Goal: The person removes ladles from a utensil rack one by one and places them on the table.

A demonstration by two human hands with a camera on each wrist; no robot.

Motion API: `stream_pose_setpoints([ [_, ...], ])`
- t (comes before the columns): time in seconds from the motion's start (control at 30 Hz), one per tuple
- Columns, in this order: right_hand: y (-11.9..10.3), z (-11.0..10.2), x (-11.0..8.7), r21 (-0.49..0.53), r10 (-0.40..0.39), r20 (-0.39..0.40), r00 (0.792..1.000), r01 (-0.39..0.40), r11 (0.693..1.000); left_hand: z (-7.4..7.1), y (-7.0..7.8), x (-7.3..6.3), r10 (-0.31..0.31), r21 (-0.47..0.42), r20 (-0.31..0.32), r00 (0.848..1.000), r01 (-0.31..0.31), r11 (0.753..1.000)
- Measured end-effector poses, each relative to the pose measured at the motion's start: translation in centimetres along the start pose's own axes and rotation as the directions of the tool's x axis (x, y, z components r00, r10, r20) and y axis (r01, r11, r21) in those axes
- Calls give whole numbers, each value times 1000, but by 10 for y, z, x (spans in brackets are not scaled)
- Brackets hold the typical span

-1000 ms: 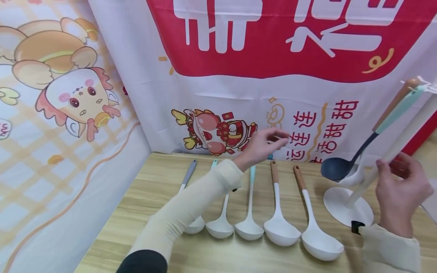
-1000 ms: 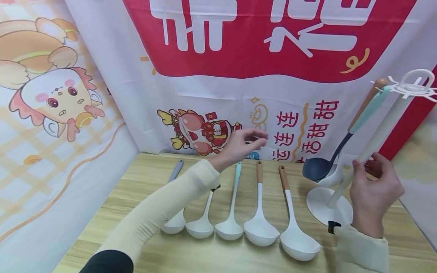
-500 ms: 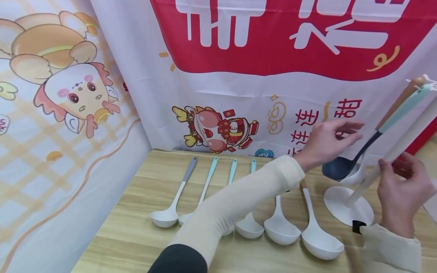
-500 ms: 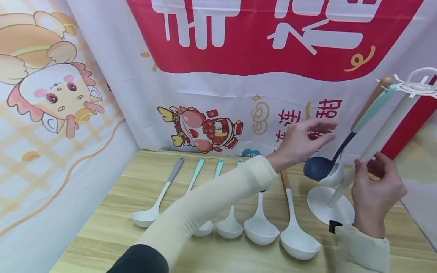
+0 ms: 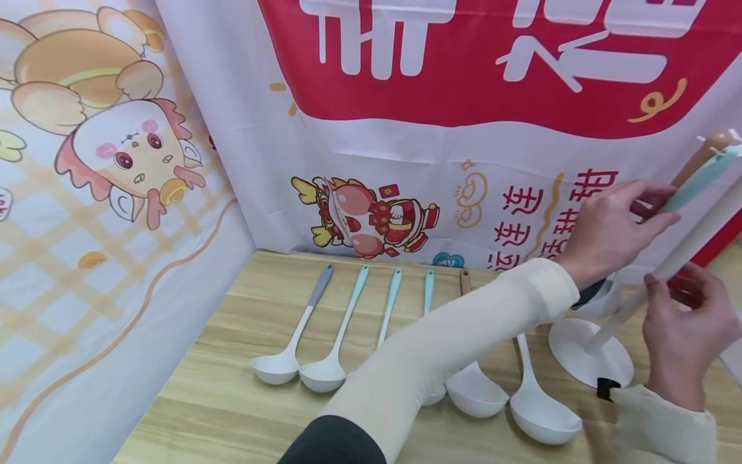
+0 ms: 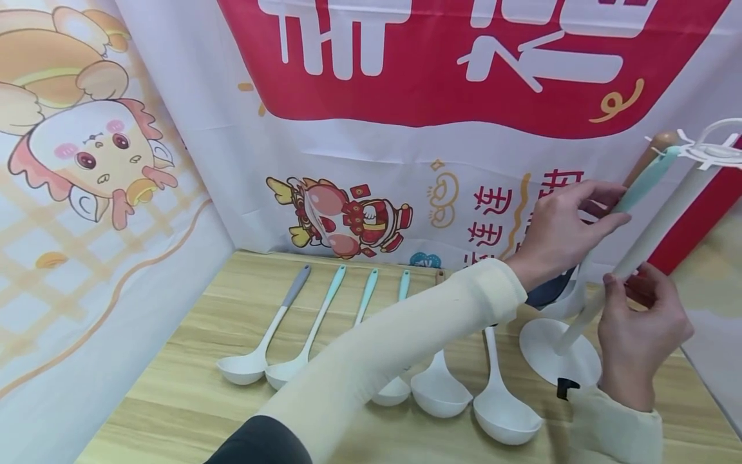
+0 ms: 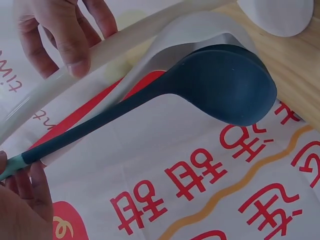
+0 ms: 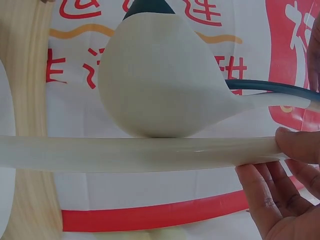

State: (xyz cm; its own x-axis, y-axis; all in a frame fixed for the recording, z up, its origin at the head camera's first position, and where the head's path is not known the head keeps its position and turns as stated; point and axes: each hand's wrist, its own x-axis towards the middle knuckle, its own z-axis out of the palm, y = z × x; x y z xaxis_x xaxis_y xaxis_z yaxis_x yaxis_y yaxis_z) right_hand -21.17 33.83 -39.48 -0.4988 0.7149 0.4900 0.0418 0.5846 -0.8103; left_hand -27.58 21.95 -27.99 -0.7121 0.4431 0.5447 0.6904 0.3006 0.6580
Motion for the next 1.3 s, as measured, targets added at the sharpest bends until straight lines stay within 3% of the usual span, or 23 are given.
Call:
stream_pose_setpoints([
  [0.4,-1,0,0,7,-36,-23,999,37,999,0,4,1,-25,34,-19,1000,26,999],
  [0.7,-6,1,-3,-10,-29,-31,999,28,1000,-5,5,3,29,-21,-35,999,-29,999],
  [0.9,-5,-1,-2,12,-17,-23,1000,18,1000,-8,4,4,11,-63,-40,999,-13,998],
  [1.1,-3,-2,-2,18,-6,-8,1000,6,1000,-12,-2,0,1,-88,-55,999,-6,996],
  [1.3,-6,-3,-2,11,29,7,1000,-29,1000,-27,-13,-6,4,-125,-86,996,-15,992],
])
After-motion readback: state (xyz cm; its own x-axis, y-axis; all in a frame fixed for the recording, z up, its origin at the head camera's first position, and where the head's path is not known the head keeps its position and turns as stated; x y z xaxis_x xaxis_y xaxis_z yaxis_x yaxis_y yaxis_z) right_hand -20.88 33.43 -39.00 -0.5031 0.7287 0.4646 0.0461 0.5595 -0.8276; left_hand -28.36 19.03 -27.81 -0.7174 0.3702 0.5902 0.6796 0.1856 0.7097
